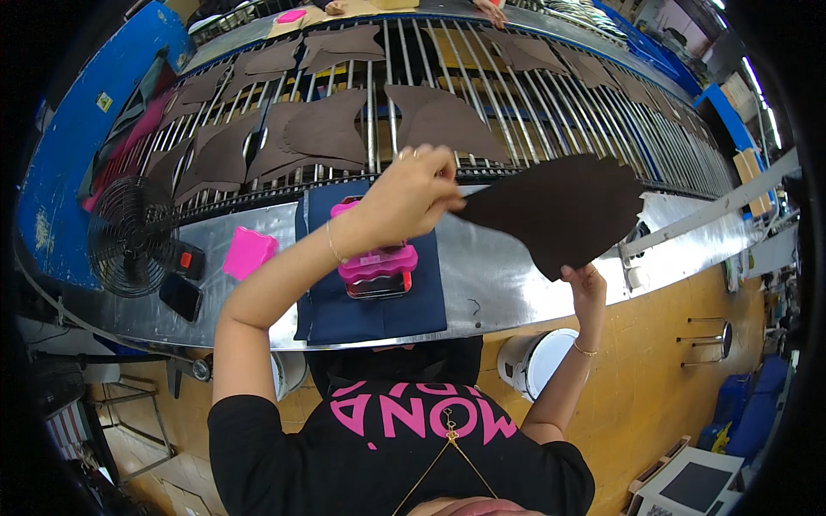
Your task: The person picks up brown fabric pieces from a conveyor belt and places them onto a stack on the table. They briefly walk away to retrieve more pieces from a nearby table and return to continue stacking them.
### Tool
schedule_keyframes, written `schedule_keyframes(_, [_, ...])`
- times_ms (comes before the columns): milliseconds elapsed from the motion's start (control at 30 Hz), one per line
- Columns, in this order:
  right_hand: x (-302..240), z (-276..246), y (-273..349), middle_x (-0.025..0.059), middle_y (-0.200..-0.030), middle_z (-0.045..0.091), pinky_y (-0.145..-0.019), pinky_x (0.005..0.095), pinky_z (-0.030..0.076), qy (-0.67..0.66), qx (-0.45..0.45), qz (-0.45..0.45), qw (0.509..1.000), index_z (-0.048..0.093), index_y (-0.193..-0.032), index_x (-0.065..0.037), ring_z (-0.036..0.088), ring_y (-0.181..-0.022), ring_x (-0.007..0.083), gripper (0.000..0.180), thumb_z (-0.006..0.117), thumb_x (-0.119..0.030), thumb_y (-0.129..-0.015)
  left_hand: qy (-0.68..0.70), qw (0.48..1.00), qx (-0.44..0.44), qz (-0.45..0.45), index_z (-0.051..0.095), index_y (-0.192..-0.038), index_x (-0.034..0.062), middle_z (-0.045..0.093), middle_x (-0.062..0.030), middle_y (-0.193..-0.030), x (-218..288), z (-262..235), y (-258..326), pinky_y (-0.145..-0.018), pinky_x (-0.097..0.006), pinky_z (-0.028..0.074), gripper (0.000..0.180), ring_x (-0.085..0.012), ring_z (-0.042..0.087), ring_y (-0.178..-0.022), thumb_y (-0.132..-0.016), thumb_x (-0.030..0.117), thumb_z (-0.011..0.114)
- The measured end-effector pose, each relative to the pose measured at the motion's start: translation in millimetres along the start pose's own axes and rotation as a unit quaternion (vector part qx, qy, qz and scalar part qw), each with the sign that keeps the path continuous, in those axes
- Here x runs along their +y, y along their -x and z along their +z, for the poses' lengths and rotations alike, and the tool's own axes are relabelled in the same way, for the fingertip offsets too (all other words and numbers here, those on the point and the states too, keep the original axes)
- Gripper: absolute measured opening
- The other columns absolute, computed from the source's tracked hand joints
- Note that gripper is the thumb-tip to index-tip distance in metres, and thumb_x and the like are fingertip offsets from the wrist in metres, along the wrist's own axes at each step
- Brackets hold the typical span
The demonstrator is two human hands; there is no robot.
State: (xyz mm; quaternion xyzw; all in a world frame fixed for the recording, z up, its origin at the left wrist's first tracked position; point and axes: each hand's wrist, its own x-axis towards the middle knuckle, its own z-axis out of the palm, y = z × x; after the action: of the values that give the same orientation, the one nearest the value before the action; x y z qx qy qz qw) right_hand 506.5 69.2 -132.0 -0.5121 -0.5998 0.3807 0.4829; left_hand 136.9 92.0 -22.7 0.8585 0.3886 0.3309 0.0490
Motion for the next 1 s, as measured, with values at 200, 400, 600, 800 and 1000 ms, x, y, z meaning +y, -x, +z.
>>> schedule_keyframes(200, [-67,11,-32,0.0088,-0.103,0.062,-0.072,0.022,0.05,0.068,0.197,-0.238,0.949,0.054,-0.121,0.0,0.061,-0.091,0.0148,0.045,0.073,-0.011,-0.082,-0.065,0.97,0.165,0.165,0.067,-0.079,0.0061,0.054,-0.0079,-0.097,13,-25,-102,-0.082,-0.037,0.04,0.007,-0.0258,0.053,-0.092,-0.078,0.013,0.068])
schedule_keyframes(400, [-80,39,-69,0.009,-0.088,0.066,-0.057,0.0211,0.049,0.205,0.029,-0.059,0.977,0.055,-0.12,0.003,0.061,-0.068,0.0099,0.034,0.062,-0.013,-0.091,-0.246,0.932,0.14,0.227,0.069,-0.086,0.0088,0.052,-0.0097,-0.108,-7,-41,-155,-0.088,-0.041,0.04,0.013,-0.0269,0.051,-0.104,-0.078,0.017,0.064])
schedule_keyframes(600, [-35,141,-168,0.0122,-0.108,0.062,-0.064,0.0288,0.06,-0.178,-0.002,0.014,0.984,0.045,-0.127,-0.003,0.066,-0.087,0.0194,0.031,0.048,-0.006,-0.096,-0.072,0.969,0.218,0.092,0.061,-0.104,0.0063,0.051,-0.0185,-0.114,-69,-85,-156,-0.09,-0.046,0.04,0.027,-0.0366,0.049,-0.108,-0.083,0.023,0.062])
schedule_keyframes(800, [17,254,-261,0.0123,-0.118,0.057,-0.069,0.0377,0.061,-0.401,-0.03,0.165,0.901,0.034,-0.132,-0.011,0.064,-0.097,0.026,0.037,0.04,-0.001,-0.097,-0.05,0.975,0.168,-0.139,0.059,-0.116,0.0091,0.051,-0.0116,-0.117,-140,-138,-80,-0.091,-0.038,0.043,0.036,-0.0289,0.054,-0.106,-0.083,0.019,0.067])
schedule_keyframes(1000, [42,301,-286,0.0234,-0.106,0.057,-0.065,0.0372,0.06,-0.337,0.008,0.318,0.886,0.019,-0.136,-0.006,0.067,-0.082,0.0284,0.054,0.053,-0.012,-0.095,0.029,0.888,0.112,-0.444,0.051,-0.127,0.0065,0.049,-0.0116,-0.119,-119,-160,45,-0.088,-0.031,0.045,0.046,-0.0208,0.057,-0.098,-0.084,0.013,0.066])
